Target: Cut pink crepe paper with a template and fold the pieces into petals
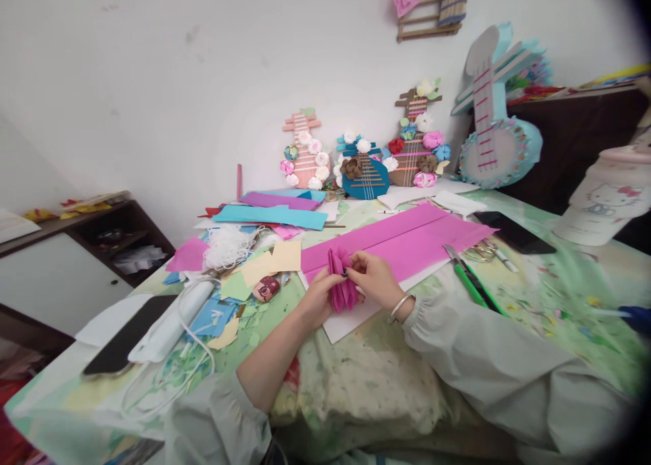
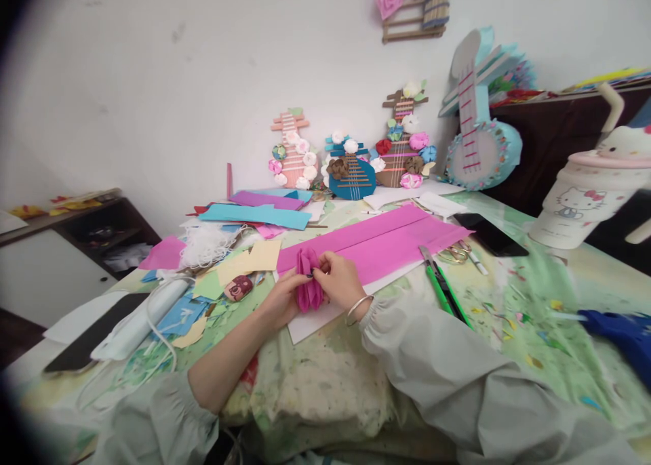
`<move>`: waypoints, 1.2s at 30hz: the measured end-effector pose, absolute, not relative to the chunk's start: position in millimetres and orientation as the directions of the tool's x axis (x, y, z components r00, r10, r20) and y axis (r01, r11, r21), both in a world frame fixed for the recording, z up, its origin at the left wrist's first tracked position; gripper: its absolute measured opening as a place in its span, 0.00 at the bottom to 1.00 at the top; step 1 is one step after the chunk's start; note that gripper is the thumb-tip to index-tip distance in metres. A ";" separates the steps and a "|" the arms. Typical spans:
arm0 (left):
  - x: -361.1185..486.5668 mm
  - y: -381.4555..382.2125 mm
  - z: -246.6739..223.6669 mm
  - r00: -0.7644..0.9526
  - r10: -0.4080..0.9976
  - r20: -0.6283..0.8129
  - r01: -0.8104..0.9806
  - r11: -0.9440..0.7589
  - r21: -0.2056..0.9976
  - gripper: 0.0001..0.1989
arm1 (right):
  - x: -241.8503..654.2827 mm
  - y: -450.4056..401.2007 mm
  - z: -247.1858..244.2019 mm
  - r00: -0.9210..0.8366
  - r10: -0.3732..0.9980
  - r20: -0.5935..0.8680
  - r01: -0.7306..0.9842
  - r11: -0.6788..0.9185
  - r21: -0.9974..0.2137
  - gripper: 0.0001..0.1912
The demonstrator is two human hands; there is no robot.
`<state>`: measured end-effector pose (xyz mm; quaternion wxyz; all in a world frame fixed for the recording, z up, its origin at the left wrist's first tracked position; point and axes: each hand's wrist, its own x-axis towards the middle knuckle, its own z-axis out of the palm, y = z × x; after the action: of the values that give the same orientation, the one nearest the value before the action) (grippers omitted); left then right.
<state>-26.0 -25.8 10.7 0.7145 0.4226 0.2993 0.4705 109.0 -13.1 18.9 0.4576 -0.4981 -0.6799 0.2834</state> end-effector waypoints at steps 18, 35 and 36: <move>-30.2 -24.8 17.5 0.400 0.916 0.014 -0.068 0.014 0.998 0.12 | 120.1 -10.1 32.3 -0.153 0.949 0.275 0.358 0.313 -0.880 0.18; -39.3 -27.5 21.5 0.667 0.744 -0.040 -0.035 0.085 0.996 0.10 | 139.8 -13.0 53.9 -0.586 0.799 0.135 0.130 0.258 -0.957 0.07; -39.8 -28.3 22.3 0.667 0.744 -0.045 -0.027 0.085 0.996 0.10 | 141.0 -12.7 53.9 -0.597 0.792 0.126 0.129 0.250 -0.960 0.08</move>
<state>-39.8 -28.3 22.3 0.6762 0.6134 0.2920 0.2851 141.0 -12.7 53.9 0.3169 -0.3179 -0.7243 0.5234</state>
